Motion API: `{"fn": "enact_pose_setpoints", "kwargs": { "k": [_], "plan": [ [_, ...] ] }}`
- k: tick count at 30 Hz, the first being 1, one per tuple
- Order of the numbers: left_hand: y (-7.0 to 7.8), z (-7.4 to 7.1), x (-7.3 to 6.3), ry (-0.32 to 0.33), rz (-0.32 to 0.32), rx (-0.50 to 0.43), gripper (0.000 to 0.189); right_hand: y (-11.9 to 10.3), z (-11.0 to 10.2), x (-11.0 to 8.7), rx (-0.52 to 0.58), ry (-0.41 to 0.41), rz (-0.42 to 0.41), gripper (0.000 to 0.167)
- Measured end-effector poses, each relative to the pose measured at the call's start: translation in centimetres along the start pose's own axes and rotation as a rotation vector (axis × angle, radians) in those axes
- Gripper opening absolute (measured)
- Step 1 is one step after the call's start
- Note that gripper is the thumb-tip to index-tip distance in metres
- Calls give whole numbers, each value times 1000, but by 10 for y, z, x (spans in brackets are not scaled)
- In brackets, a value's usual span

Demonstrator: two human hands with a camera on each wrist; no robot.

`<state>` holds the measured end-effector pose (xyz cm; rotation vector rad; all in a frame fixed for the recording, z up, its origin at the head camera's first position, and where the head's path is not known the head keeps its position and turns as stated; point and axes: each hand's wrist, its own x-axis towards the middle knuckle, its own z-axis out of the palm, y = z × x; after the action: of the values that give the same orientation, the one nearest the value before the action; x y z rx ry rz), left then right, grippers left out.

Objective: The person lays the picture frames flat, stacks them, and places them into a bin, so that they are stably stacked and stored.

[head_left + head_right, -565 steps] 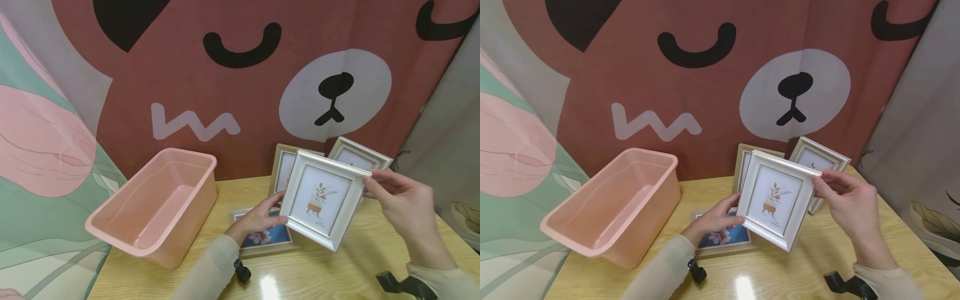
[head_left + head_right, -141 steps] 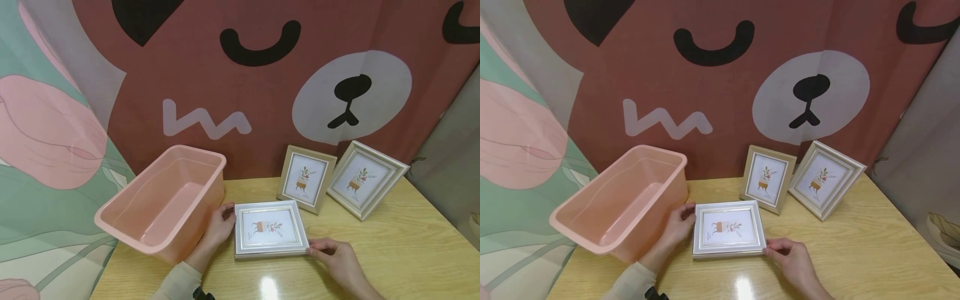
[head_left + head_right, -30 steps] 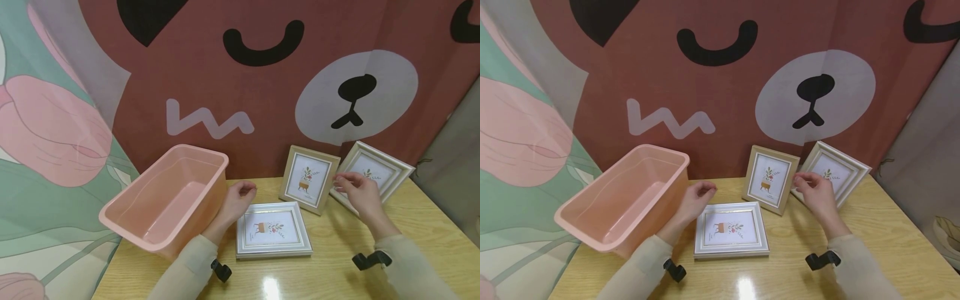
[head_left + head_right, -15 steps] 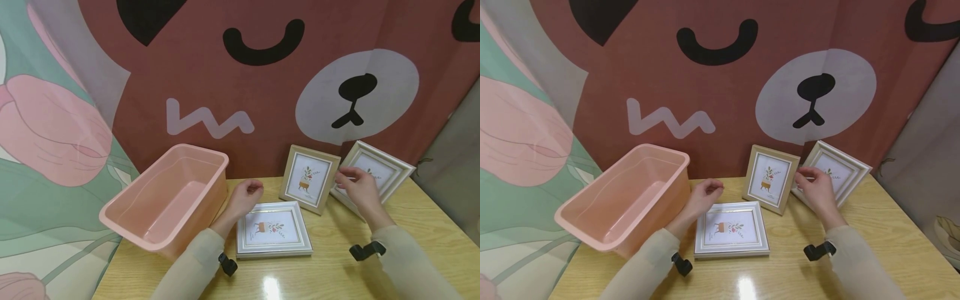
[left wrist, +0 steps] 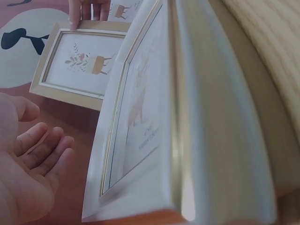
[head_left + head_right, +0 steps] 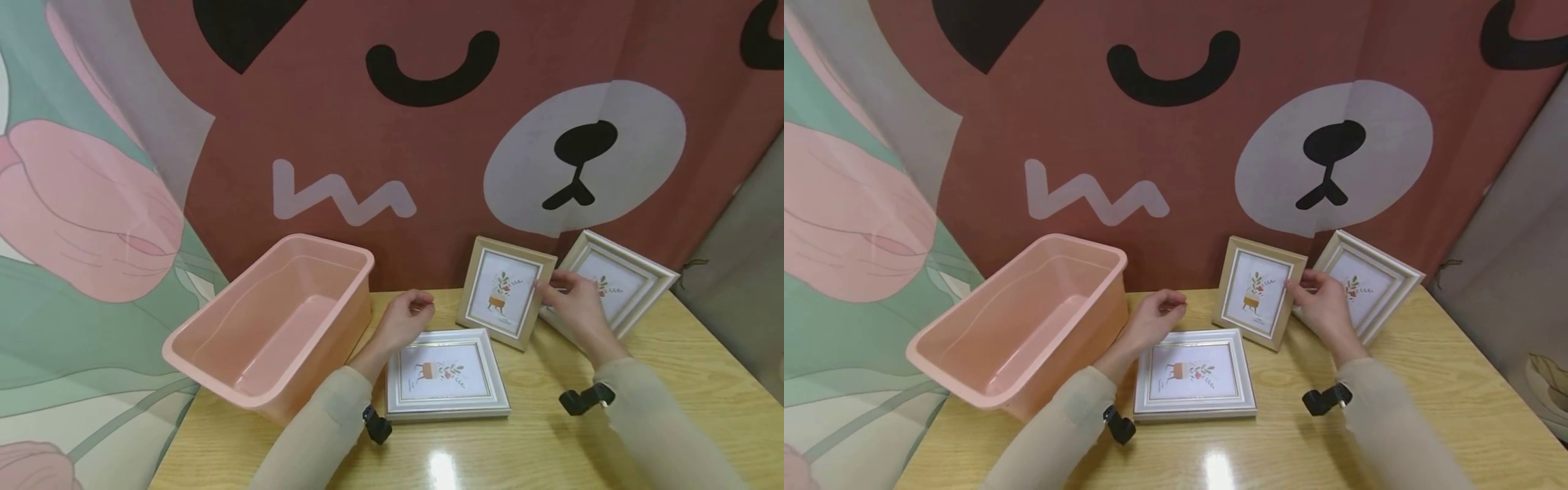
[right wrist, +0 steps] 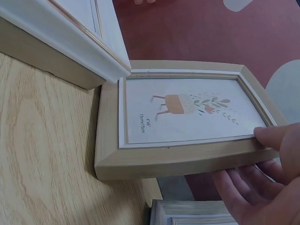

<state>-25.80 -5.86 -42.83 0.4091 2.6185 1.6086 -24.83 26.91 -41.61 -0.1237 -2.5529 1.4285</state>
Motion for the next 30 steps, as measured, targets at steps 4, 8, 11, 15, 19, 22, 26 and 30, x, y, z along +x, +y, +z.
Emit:
{"fn": "enact_pose_setpoints", "kwargs": {
  "k": [4,8,11,15,19,22,26,30],
  "plan": [
    [1,0,0,-8,-5,1,23,0,3,1,-8,24,-6,53],
    [1,0,0,-11,-6,-3,23,-1,4,2,3,62,-13,49],
    [0,-1,0,-6,8,-3,23,-1,5,1,19,90,-12,47],
    [-1,-4,0,-2,12,-7,25,-2,3,0,22,115,12,49],
    [-2,-6,0,-2,-3,-22,25,-5,-2,-1,25,129,31,52],
    [-3,-7,0,0,-2,-31,25,-8,-6,0,61,140,31,53],
    [-4,-8,0,-2,8,-34,25,-15,-11,1,111,152,31,55],
    [-4,-9,1,3,27,-30,25,-21,-15,1,136,162,31,56]
  ]
}}
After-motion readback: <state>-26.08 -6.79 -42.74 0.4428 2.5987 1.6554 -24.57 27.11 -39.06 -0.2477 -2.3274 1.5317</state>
